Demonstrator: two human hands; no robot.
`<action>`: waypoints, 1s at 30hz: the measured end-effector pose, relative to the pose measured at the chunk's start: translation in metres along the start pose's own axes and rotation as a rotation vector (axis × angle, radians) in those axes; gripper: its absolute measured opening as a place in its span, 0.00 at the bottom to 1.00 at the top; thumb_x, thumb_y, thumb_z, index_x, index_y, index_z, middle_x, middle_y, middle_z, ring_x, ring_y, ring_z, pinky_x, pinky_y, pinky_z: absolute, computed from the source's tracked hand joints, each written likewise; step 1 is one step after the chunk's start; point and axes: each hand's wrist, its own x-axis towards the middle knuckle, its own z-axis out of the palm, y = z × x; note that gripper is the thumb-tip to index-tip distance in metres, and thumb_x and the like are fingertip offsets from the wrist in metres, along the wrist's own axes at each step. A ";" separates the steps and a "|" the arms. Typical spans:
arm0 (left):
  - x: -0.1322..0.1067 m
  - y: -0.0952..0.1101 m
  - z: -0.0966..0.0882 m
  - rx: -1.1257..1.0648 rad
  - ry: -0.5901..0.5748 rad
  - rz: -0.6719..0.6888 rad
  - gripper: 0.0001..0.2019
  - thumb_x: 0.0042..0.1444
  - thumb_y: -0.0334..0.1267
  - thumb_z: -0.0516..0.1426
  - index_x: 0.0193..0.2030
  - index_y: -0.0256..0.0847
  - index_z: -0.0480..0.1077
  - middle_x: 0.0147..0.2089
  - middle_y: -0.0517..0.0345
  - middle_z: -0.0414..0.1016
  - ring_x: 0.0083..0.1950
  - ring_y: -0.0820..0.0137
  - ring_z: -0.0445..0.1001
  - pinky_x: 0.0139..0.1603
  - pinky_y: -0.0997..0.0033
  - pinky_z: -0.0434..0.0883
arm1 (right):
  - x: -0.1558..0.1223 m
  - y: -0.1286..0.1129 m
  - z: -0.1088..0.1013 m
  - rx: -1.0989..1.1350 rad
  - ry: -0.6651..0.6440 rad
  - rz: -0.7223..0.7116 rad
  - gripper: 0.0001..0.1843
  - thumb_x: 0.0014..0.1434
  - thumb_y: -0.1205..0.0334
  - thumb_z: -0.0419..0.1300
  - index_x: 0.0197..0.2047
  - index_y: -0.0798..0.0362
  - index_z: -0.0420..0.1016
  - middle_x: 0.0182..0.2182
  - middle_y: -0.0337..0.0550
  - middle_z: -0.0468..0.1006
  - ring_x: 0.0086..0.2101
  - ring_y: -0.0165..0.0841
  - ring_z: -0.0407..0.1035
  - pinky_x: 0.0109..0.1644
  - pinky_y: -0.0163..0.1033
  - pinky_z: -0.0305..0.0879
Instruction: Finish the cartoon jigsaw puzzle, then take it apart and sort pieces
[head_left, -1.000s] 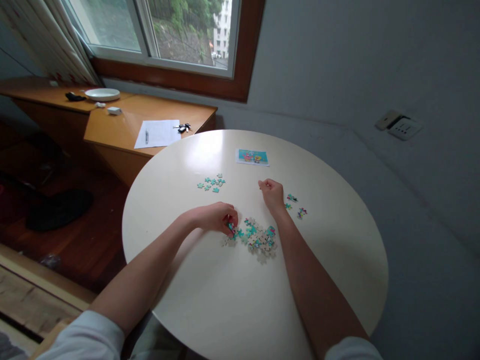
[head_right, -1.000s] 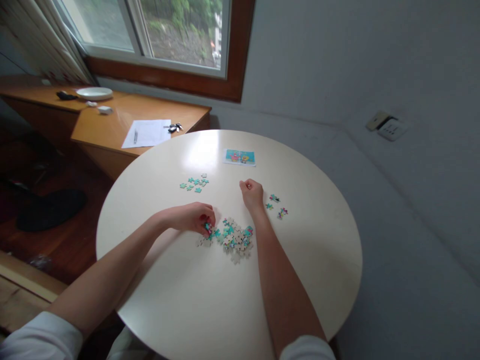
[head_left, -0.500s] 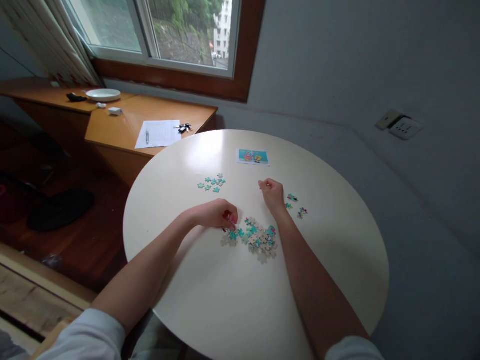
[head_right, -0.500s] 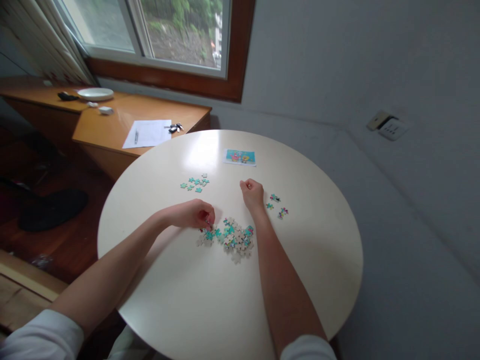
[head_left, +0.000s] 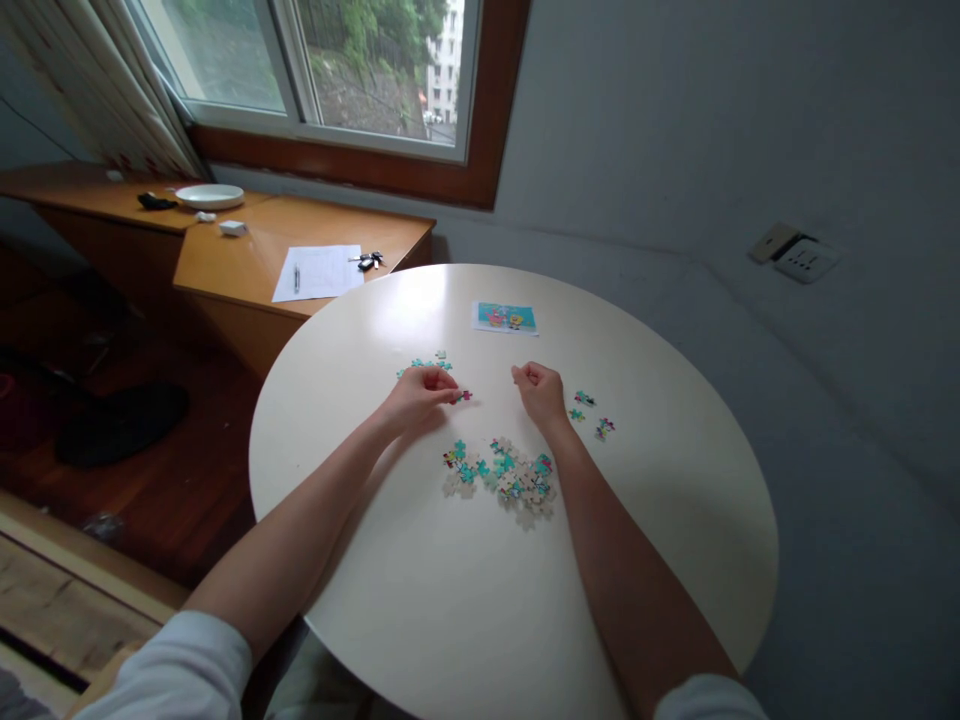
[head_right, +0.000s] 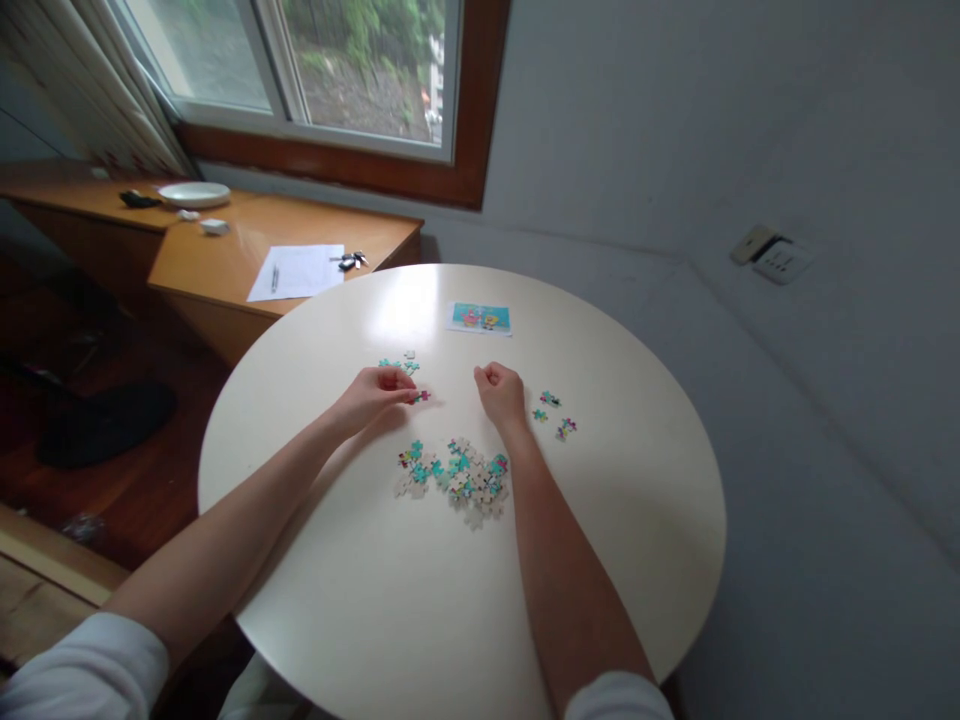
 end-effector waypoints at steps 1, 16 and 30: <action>0.001 -0.001 0.000 -0.041 0.038 -0.005 0.08 0.39 0.35 0.64 0.24 0.37 0.70 0.22 0.60 0.72 0.26 0.77 0.68 0.30 0.74 0.64 | -0.002 -0.002 0.001 -0.035 -0.036 -0.037 0.16 0.52 0.55 0.54 0.17 0.53 0.62 0.12 0.31 0.54 0.18 0.25 0.47 0.24 0.34 0.44; 0.002 -0.004 0.012 -0.102 0.129 0.024 0.13 0.34 0.40 0.66 0.22 0.36 0.69 0.22 0.59 0.73 0.25 0.75 0.69 0.28 0.74 0.64 | -0.021 -0.023 0.019 0.083 -0.394 -0.137 0.17 0.53 0.49 0.56 0.26 0.55 0.74 0.15 0.30 0.53 0.20 0.24 0.46 0.24 0.34 0.42; -0.001 -0.003 0.016 -0.010 0.138 -0.006 0.12 0.35 0.41 0.64 0.21 0.36 0.68 0.21 0.59 0.72 0.24 0.74 0.69 0.26 0.76 0.62 | 0.010 -0.014 -0.033 -0.399 -0.026 0.066 0.13 0.58 0.57 0.51 0.25 0.53 0.69 0.22 0.38 0.70 0.25 0.28 0.60 0.30 0.33 0.51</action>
